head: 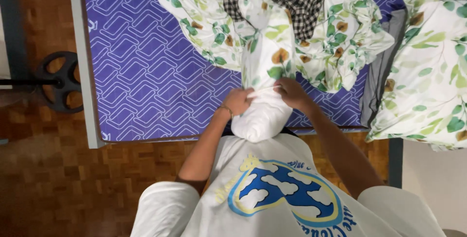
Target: The person inserts a white pillow into a floral-patterned pillowcase on a bed. They align the pillow with the case opening, push it inside, and then smooth and adjust the fabric to fit the pillow properly.
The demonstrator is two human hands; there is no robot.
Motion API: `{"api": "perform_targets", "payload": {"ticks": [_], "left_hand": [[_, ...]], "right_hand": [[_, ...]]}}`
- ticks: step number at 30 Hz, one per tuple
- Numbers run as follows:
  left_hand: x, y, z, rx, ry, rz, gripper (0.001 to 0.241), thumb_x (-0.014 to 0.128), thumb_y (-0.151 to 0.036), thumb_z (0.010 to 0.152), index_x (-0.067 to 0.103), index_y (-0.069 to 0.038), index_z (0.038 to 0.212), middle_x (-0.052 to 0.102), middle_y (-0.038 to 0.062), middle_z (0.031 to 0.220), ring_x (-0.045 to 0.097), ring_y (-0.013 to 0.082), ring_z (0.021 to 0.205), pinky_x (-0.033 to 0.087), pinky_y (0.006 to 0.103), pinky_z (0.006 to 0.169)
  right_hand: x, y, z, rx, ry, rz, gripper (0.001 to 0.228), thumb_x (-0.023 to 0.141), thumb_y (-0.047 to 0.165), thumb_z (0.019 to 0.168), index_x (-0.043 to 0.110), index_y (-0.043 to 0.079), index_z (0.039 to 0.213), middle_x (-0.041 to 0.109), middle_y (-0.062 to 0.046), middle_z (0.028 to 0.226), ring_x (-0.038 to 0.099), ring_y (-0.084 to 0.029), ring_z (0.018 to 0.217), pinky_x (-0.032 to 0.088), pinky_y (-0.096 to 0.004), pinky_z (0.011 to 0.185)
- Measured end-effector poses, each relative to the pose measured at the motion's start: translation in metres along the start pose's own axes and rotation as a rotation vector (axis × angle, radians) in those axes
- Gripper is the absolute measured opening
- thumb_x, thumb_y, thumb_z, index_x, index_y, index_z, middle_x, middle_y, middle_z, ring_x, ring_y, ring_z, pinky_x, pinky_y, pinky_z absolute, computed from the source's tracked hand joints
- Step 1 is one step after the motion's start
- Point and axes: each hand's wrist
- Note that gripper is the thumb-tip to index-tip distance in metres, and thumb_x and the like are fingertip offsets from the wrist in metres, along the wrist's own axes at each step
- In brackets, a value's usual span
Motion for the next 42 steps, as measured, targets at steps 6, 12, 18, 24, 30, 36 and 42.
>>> {"api": "perform_targets", "payload": {"ticks": [6, 12, 18, 24, 30, 36, 42], "left_hand": [[-0.025, -0.014, -0.011, 0.105, -0.012, -0.14, 0.031, 0.054, -0.03, 0.097, 0.066, -0.018, 0.123, 0.075, 0.024, 0.1, 0.069, 0.0446, 0.104, 0.051, 0.0557, 0.095], [-0.011, -0.009, -0.005, 0.043, -0.099, 0.041, 0.029, 0.054, -0.032, 0.093, 0.062, -0.029, 0.121, 0.075, 0.004, 0.105, 0.065, 0.0243, 0.114, 0.044, 0.042, 0.099], [-0.049, -0.04, -0.037, 0.011, 0.152, -0.394, 0.037, 0.057, -0.033, 0.094, 0.068, -0.016, 0.125, 0.071, 0.026, 0.119, 0.061, 0.0478, 0.119, 0.047, 0.0565, 0.104], [-0.051, -0.03, -0.022, 0.062, 0.096, -0.416, 0.03, 0.059, -0.036, 0.092, 0.071, -0.02, 0.115, 0.074, 0.019, 0.116, 0.065, 0.0439, 0.115, 0.05, 0.0531, 0.103], [-0.029, 0.003, -0.017, 0.096, -0.027, -0.152, 0.025, 0.061, -0.04, 0.088, 0.067, -0.021, 0.104, 0.077, 0.01, 0.096, 0.072, 0.0342, 0.102, 0.051, 0.0487, 0.094], [-0.007, 0.0, -0.031, -0.014, 0.219, -0.332, 0.051, 0.057, -0.044, 0.094, 0.065, -0.016, 0.136, 0.067, 0.02, 0.134, 0.058, 0.0407, 0.131, 0.043, 0.0534, 0.113], [0.0, 0.018, -0.013, -0.131, 0.106, -0.153, 0.05, 0.05, -0.043, 0.099, 0.06, -0.023, 0.143, 0.067, 0.007, 0.139, 0.058, 0.0314, 0.134, 0.033, 0.058, 0.114]], "right_hand": [[0.002, -0.007, -0.009, 0.103, 0.137, -0.021, 0.047, 0.048, 0.048, 0.105, 0.067, 0.017, 0.134, 0.067, -0.014, 0.132, 0.059, -0.036, 0.129, 0.044, -0.05, 0.11], [-0.028, 0.058, -0.024, 0.07, 0.444, 0.109, 0.049, 0.059, 0.036, 0.1, 0.063, 0.006, 0.138, 0.058, -0.03, 0.143, 0.049, -0.05, 0.136, 0.037, -0.056, 0.117], [-0.018, 0.037, -0.019, 0.078, 0.294, -0.064, 0.046, 0.06, 0.029, 0.097, 0.062, 0.015, 0.14, 0.065, -0.02, 0.139, 0.058, -0.041, 0.131, 0.046, -0.052, 0.112], [0.039, -0.009, -0.008, 0.07, -0.205, -0.286, 0.044, 0.066, 0.028, 0.09, 0.059, 0.029, 0.134, 0.071, -0.005, 0.12, 0.069, -0.028, 0.114, 0.055, -0.045, 0.097], [-0.009, 0.077, -0.031, 0.235, 0.274, -0.105, 0.054, 0.057, 0.057, 0.097, 0.075, 0.015, 0.126, 0.072, -0.019, 0.129, 0.064, -0.039, 0.126, 0.045, -0.048, 0.115], [0.032, 0.0, -0.008, -0.127, -0.243, -0.133, 0.026, 0.077, 0.026, 0.093, 0.075, 0.016, 0.117, 0.074, -0.008, 0.115, 0.07, -0.031, 0.112, 0.053, -0.044, 0.101], [-0.003, 0.063, -0.03, 0.184, 0.03, 0.098, 0.051, 0.071, 0.048, 0.092, 0.076, 0.002, 0.113, 0.074, -0.027, 0.114, 0.066, -0.048, 0.113, 0.05, -0.056, 0.099]]}}
Point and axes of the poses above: each hand's wrist, its own z-axis towards the middle knuckle, its own x-axis out of the palm, y = z × x
